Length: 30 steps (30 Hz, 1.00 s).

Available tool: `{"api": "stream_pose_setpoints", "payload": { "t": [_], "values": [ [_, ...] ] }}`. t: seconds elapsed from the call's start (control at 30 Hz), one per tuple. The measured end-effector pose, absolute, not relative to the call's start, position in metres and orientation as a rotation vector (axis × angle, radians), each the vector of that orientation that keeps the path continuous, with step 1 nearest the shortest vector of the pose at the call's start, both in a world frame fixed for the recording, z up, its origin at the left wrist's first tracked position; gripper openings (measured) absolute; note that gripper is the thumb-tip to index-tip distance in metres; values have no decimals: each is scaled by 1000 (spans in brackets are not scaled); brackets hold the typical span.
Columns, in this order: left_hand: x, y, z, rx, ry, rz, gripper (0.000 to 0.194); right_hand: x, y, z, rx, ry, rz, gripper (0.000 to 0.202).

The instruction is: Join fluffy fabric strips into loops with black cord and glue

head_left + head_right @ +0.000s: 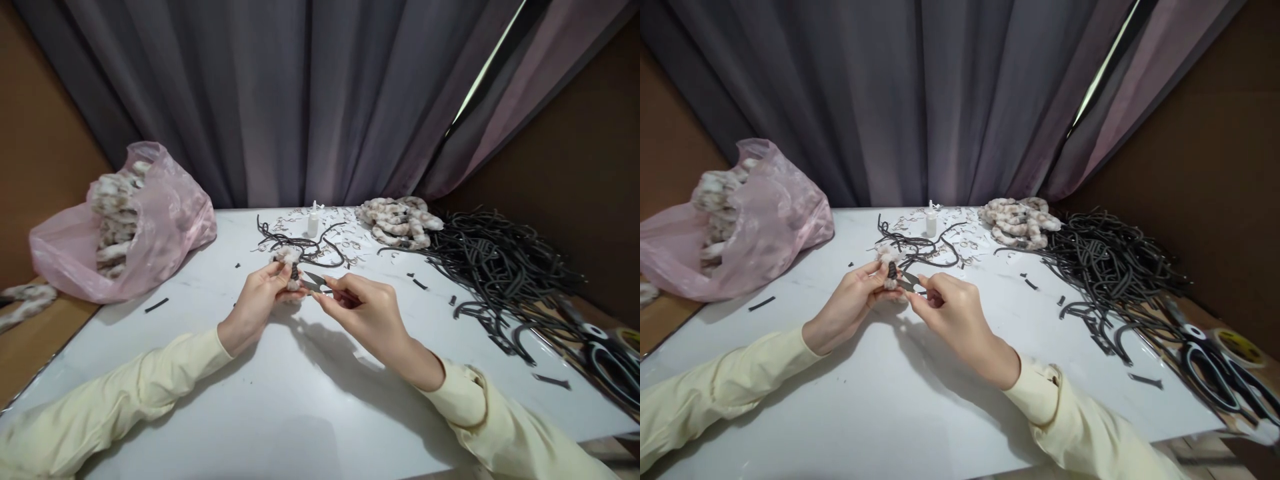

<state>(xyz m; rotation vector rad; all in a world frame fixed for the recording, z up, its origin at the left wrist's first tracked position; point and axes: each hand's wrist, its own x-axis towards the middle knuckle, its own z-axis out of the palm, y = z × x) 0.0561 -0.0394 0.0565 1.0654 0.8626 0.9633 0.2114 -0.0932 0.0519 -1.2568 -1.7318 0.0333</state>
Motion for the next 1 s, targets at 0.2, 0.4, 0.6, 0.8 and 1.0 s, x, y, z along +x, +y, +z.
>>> {"api": "stream_pose_setpoints", "payload": {
  "t": [0.2,0.4,0.6,0.8,1.0],
  "values": [
    [56,-39,57,1073,852,950,36,214,-90,53,-1246,-1766,68,33],
    [55,-39,57,1079,861,951,32,212,-89,50,-1230,-1784,75,32],
    [54,-39,55,1064,857,951,33,212,-88,47,-1193,-1802,72,34],
    [54,-40,45,999,852,961,27,204,-87,39,-1154,-1802,-12,30],
    [61,-40,41,920,877,1034,19,191,-81,31,-1168,-1741,-152,26]
  ]
}}
